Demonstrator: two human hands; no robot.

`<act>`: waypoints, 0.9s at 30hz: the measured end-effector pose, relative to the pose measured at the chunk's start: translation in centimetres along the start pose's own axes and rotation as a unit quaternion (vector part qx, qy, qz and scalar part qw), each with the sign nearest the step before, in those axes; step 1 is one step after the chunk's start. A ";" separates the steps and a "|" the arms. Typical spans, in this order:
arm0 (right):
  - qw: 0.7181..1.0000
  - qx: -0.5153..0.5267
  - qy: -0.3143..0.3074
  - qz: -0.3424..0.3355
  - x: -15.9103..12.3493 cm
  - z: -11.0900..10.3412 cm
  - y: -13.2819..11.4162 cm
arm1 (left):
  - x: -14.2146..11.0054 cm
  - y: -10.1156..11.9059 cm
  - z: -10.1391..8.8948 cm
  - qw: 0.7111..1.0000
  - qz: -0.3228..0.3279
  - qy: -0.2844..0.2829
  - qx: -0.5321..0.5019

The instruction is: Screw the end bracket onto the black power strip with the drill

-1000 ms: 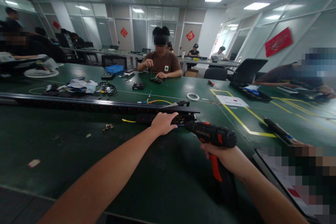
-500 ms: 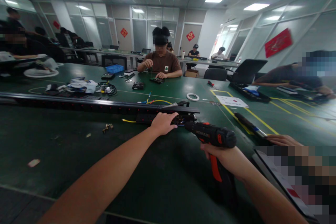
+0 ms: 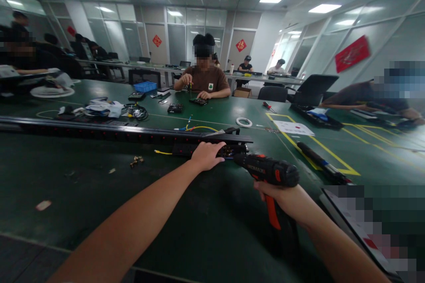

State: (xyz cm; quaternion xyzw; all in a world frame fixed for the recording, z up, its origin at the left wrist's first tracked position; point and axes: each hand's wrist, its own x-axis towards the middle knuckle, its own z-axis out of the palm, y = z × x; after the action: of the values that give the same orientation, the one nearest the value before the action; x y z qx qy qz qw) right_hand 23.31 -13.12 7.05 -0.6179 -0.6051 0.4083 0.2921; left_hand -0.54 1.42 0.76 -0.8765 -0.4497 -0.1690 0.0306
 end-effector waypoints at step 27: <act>1.000 -0.020 0.000 0.002 0.1 -0.2 0.3 | 0.0 -0.1 0.1 1.000 0.000 0.000 0.003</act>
State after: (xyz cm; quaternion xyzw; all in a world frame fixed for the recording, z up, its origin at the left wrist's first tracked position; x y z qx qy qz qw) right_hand 23.61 -12.99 6.87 -0.6246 -0.6119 0.3969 0.2791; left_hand -0.59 1.43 0.69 -0.8762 -0.4506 -0.1676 0.0329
